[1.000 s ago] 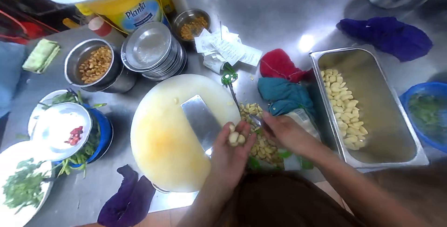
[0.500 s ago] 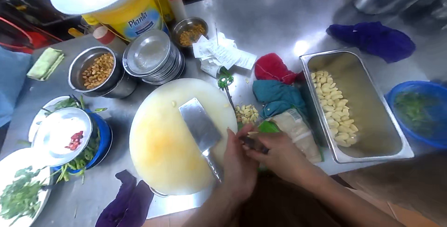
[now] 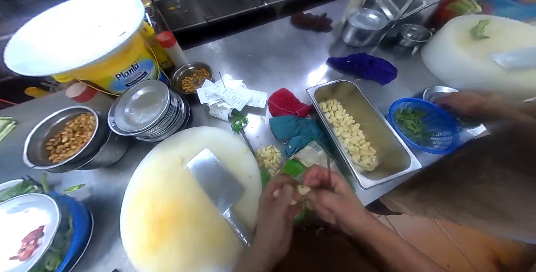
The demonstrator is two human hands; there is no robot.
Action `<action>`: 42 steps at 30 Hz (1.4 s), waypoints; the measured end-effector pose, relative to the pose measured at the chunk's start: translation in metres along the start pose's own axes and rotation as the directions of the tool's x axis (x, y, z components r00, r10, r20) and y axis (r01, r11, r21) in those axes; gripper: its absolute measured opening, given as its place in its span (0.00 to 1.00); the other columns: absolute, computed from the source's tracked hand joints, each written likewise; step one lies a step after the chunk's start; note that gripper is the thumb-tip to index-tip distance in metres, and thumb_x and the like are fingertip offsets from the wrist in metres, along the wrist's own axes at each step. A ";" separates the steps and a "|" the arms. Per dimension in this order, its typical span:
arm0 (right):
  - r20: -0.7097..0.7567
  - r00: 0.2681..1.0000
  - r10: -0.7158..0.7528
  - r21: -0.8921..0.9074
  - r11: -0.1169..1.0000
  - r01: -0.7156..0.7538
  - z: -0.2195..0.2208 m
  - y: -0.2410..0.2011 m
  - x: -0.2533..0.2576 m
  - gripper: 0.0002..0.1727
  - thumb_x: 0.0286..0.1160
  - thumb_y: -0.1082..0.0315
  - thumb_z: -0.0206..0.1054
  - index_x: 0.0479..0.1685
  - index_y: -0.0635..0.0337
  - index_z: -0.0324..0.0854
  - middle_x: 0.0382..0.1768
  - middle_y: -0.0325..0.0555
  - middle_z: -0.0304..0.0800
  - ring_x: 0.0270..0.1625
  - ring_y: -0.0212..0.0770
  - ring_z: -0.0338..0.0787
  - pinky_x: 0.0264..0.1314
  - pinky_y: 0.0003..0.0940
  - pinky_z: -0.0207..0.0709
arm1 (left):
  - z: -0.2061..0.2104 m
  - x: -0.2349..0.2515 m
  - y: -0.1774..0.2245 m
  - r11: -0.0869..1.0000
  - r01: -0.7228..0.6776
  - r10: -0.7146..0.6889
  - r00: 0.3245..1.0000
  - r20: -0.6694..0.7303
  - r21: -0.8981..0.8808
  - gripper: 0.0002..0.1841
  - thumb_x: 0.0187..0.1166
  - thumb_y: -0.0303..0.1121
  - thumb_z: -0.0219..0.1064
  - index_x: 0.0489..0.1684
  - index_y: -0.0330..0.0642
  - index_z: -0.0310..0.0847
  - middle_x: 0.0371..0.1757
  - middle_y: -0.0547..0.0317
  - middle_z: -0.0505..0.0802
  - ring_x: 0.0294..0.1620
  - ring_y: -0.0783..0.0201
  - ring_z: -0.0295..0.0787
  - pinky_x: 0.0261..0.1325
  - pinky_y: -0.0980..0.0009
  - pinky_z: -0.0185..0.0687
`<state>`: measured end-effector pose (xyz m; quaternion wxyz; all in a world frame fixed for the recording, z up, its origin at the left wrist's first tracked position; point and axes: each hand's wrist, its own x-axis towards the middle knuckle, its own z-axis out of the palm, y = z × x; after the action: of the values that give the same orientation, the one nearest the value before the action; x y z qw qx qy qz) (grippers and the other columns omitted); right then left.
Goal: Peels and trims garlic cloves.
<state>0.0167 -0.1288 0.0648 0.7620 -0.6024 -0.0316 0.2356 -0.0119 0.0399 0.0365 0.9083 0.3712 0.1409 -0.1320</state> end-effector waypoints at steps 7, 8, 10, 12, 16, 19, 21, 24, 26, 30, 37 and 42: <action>-0.089 0.984 -0.157 0.003 0.988 0.157 0.016 0.009 -0.010 0.07 0.75 0.65 0.75 0.48 0.47 0.85 0.31 0.33 0.89 0.16 0.20 0.74 0.15 0.16 0.69 | -0.005 -0.009 0.004 0.953 -0.274 0.247 0.950 0.192 0.132 0.13 0.75 0.31 0.76 0.55 0.43 0.91 0.50 0.55 0.93 0.41 0.70 0.89 0.46 0.72 0.88; -0.097 0.981 -0.168 -0.007 0.986 0.168 0.016 0.009 -0.010 0.07 0.74 0.65 0.75 0.47 0.48 0.86 0.31 0.34 0.90 0.16 0.20 0.75 0.15 0.16 0.70 | -0.007 -0.010 0.003 0.939 -0.304 0.267 0.939 0.216 0.159 0.14 0.75 0.30 0.76 0.57 0.42 0.90 0.51 0.55 0.93 0.41 0.70 0.89 0.47 0.71 0.88; -0.112 0.972 -0.205 -0.104 0.975 0.194 0.016 0.011 -0.010 0.07 0.72 0.65 0.77 0.45 0.48 0.88 0.33 0.32 0.91 0.20 0.20 0.78 0.19 0.16 0.72 | -0.008 -0.012 0.002 0.920 -0.340 0.293 0.927 0.236 0.195 0.14 0.77 0.30 0.74 0.59 0.39 0.89 0.52 0.54 0.92 0.40 0.70 0.88 0.45 0.72 0.88; -0.102 0.962 -0.252 -0.258 0.941 0.219 0.015 0.014 -0.010 0.06 0.70 0.63 0.78 0.41 0.49 0.90 0.30 0.29 0.89 0.26 0.21 0.81 0.26 0.17 0.75 | -0.010 -0.015 -0.001 0.923 -0.336 0.288 0.926 0.245 0.186 0.13 0.81 0.33 0.70 0.59 0.38 0.89 0.52 0.54 0.92 0.37 0.73 0.85 0.40 0.76 0.83; -0.034 0.976 -0.214 -0.506 0.846 0.168 0.005 0.004 -0.024 0.16 0.73 0.50 0.75 0.48 0.51 0.86 0.29 0.29 0.84 0.27 0.22 0.79 0.28 0.19 0.74 | -0.012 -0.021 0.003 0.882 -0.342 0.262 0.928 0.266 0.324 0.13 0.84 0.34 0.67 0.56 0.35 0.88 0.45 0.56 0.92 0.30 0.76 0.81 0.31 0.80 0.79; 0.033 0.989 -0.147 -0.636 0.760 0.134 -0.003 -0.012 -0.035 0.26 0.81 0.36 0.60 0.48 0.52 0.80 0.30 0.31 0.81 0.29 0.24 0.80 0.29 0.24 0.75 | -0.012 -0.026 0.008 0.768 -0.426 0.296 0.898 0.325 0.479 0.15 0.86 0.35 0.64 0.56 0.32 0.88 0.40 0.58 0.92 0.27 0.76 0.80 0.29 0.78 0.78; 0.107 0.967 -0.231 -0.686 0.687 0.240 -0.004 -0.012 -0.038 0.29 0.86 0.36 0.54 0.43 0.55 0.81 0.24 0.34 0.78 0.25 0.25 0.78 0.26 0.25 0.74 | -0.008 -0.028 0.009 0.714 -0.496 0.324 0.860 0.395 0.494 0.15 0.86 0.36 0.64 0.56 0.34 0.89 0.46 0.57 0.93 0.31 0.76 0.82 0.33 0.79 0.81; 0.170 0.909 -0.382 -0.708 0.594 0.382 -0.002 -0.006 -0.040 0.28 0.90 0.41 0.53 0.37 0.57 0.80 0.18 0.37 0.77 0.20 0.28 0.78 0.22 0.26 0.73 | 0.003 -0.033 0.009 0.680 -0.548 0.339 0.825 0.453 0.488 0.14 0.86 0.39 0.65 0.53 0.39 0.91 0.45 0.60 0.93 0.34 0.78 0.84 0.36 0.79 0.83; 0.186 0.873 -0.450 -0.704 0.559 0.438 -0.002 -0.004 -0.042 0.28 0.91 0.41 0.51 0.35 0.58 0.78 0.17 0.38 0.75 0.19 0.28 0.77 0.21 0.26 0.72 | 0.007 -0.034 0.010 0.684 -0.554 0.335 0.817 0.470 0.475 0.13 0.86 0.39 0.65 0.51 0.40 0.91 0.44 0.62 0.93 0.33 0.78 0.84 0.36 0.79 0.83; 0.184 0.818 -0.544 -0.726 0.486 0.487 -0.001 0.000 -0.043 0.30 0.91 0.39 0.47 0.34 0.57 0.76 0.17 0.39 0.74 0.19 0.29 0.78 0.20 0.26 0.72 | 0.013 -0.035 0.015 0.700 -0.541 0.289 0.812 0.507 0.467 0.13 0.86 0.39 0.64 0.51 0.42 0.91 0.41 0.64 0.92 0.30 0.81 0.81 0.33 0.81 0.79; 0.173 0.880 -0.443 -0.611 0.652 0.448 0.002 0.018 -0.033 0.29 0.93 0.44 0.49 0.31 0.58 0.79 0.13 0.37 0.71 0.16 0.27 0.73 0.18 0.24 0.66 | 0.000 -0.027 0.021 0.666 -0.537 0.280 0.823 0.494 0.518 0.11 0.84 0.37 0.66 0.44 0.39 0.91 0.38 0.64 0.92 0.32 0.80 0.82 0.36 0.80 0.81; 0.145 0.950 -0.275 -0.507 0.804 0.310 0.019 0.023 -0.018 0.30 0.93 0.46 0.50 0.29 0.59 0.82 0.14 0.37 0.72 0.18 0.26 0.73 0.21 0.26 0.67 | -0.023 -0.019 0.028 0.576 -0.588 0.371 0.807 0.460 0.568 0.10 0.83 0.38 0.68 0.46 0.42 0.91 0.46 0.62 0.94 0.42 0.78 0.89 0.46 0.79 0.87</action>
<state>-0.0128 -0.1150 0.0524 0.5944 -0.7670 -0.2115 0.1171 -0.0230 0.0784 0.0454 0.7145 0.6804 -0.1606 0.0266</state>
